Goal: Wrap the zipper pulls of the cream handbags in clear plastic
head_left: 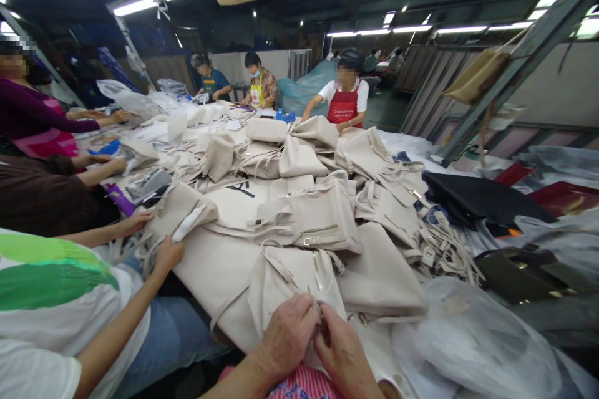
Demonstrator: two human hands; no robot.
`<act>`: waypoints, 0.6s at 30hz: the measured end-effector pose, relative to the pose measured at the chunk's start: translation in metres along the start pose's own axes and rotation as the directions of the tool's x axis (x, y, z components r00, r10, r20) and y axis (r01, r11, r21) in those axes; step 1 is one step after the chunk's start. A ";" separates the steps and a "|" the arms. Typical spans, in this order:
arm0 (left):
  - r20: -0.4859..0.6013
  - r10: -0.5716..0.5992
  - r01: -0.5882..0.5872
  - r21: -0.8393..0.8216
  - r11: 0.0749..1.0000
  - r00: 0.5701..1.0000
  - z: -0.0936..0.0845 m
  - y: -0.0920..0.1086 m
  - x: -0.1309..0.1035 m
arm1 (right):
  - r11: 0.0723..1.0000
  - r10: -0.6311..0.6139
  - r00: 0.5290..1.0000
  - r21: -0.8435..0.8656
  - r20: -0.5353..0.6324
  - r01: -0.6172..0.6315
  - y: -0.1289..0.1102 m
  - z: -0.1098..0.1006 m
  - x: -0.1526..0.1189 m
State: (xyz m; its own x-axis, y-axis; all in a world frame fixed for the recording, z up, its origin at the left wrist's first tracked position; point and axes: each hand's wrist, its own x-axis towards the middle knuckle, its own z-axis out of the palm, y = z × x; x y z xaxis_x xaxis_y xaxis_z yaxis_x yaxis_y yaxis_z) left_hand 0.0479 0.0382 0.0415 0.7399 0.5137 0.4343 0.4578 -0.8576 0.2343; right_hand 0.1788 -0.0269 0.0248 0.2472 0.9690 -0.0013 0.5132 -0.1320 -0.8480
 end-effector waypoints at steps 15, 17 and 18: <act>0.230 -0.298 0.368 -0.377 0.850 0.926 0.002 0.002 0.009 | 0.958 0.211 0.961 0.155 0.178 -0.239 -0.001 -0.015 -0.011; 0.203 -0.356 0.409 -0.381 0.829 0.912 0.000 -0.001 0.013 | 0.935 0.238 0.922 0.185 0.305 -0.303 -0.005 -0.017 -0.015; 0.189 -0.358 0.404 -0.364 0.839 0.914 -0.001 -0.002 0.016 | 0.930 0.231 0.914 0.199 0.334 -0.308 -0.007 -0.018 -0.017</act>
State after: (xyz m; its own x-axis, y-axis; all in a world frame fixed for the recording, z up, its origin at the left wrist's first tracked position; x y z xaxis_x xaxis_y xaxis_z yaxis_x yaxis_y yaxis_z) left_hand 0.0581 0.0485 0.0490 0.6054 0.7818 0.1489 0.5037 -0.5212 0.6889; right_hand 0.1859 -0.0461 0.0405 0.0700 0.9248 -0.3741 0.2382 -0.3796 -0.8939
